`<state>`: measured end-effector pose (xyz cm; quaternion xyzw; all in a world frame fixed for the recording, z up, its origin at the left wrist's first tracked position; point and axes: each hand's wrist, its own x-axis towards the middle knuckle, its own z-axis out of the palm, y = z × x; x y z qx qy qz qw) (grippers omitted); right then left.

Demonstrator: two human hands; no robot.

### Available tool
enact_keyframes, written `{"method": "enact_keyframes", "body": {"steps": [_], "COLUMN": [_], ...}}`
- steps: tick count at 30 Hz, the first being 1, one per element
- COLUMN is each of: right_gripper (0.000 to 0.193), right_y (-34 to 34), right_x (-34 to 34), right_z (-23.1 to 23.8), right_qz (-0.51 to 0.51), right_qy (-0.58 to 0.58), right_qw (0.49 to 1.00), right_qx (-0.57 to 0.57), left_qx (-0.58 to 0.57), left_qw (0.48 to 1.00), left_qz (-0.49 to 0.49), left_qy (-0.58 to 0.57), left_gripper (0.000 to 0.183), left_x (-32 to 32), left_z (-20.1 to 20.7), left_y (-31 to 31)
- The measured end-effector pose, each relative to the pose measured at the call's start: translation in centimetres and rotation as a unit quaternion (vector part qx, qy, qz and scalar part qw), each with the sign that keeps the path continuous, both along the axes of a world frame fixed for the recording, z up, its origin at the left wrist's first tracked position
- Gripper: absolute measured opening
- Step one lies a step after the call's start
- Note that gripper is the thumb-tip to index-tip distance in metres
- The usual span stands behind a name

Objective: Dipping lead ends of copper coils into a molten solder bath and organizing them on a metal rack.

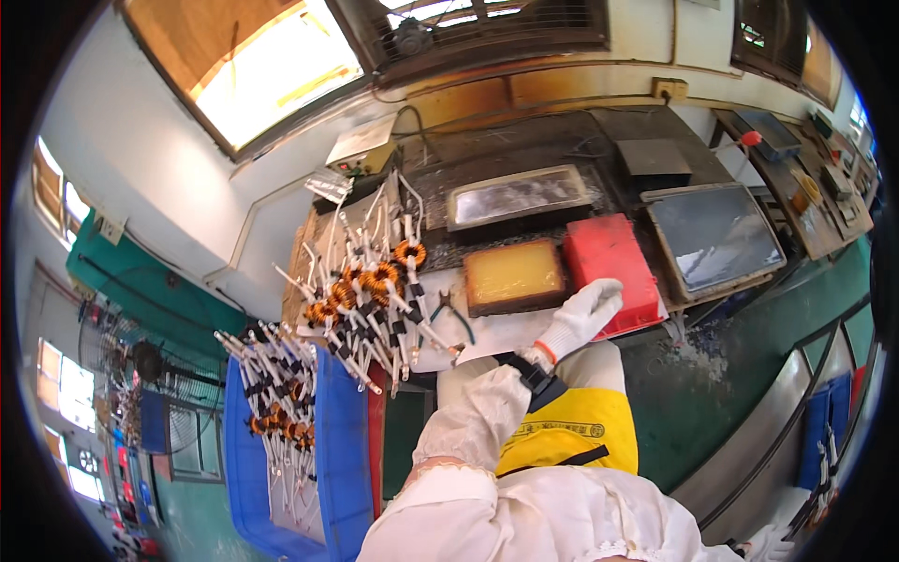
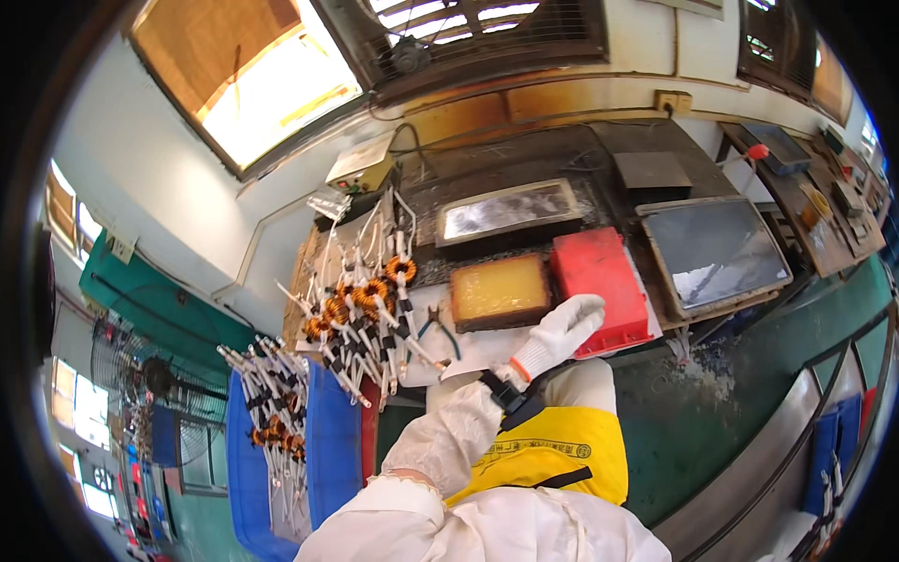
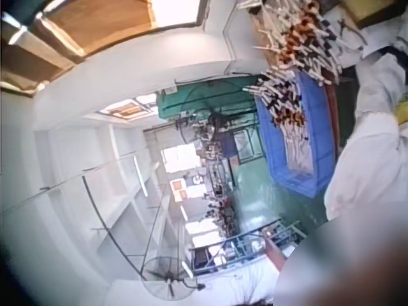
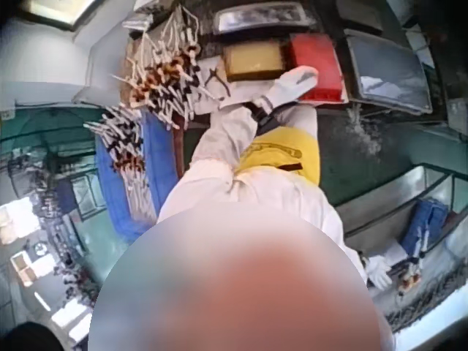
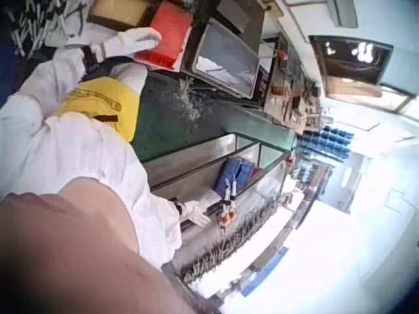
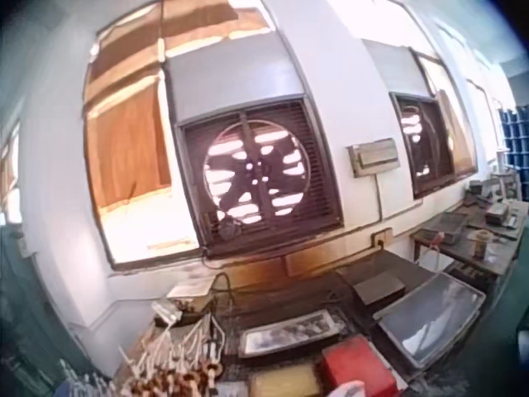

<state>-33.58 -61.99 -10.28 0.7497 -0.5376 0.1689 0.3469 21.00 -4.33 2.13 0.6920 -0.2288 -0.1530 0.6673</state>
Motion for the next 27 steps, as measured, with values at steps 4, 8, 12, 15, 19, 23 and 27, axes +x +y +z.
{"method": "enact_keyframes", "body": {"steps": [4,8,12,15,19,23,27], "right_gripper": [0.034,0.033,0.037,0.042,0.043,0.046,0.046], "right_y": [13.6,15.7,20.7,26.8,35.0,42.0,44.0], "right_x": [-0.2,8.8,23.3,34.1,43.0,46.7,49.3], "right_z": [1.8,-4.6,-1.7,4.6,11.1,13.7,11.2], "right_qz": [0.056,0.227,0.427,0.547,0.678,0.736,0.759], "right_qy": [-0.019,-0.1,-0.115,-0.171,-0.157,-0.104,-0.063], "right_qw": [0.988,0.863,0.777,0.7,0.609,0.592,0.56], "right_qx": [0.145,0.441,0.448,0.426,0.381,0.311,0.328], "left_qx": [0.084,0.056,0.06,0.032,-0.08,-0.036,-0.034], "left_qw": [0.987,0.984,0.97,0.958,0.941,0.924,0.905], "left_qz": [0.077,0.16,0.234,0.276,0.318,0.372,0.415], "left_qy": [-0.11,-0.058,0.025,0.077,0.086,0.085,0.087], "left_gripper": [0.031,0.029,0.027,0.027,0.029,0.031,0.03], "left_x": [-1.6,-1.9,-4.2,-6.4,-9.7,-12.6,-14.8], "left_z": [1.3,-1.2,0.7,-0.5,-1.9,-2.0,-1.9], "left_y": [7.3,14.0,19.5,21.9,22.7,24.0,26.0]}}
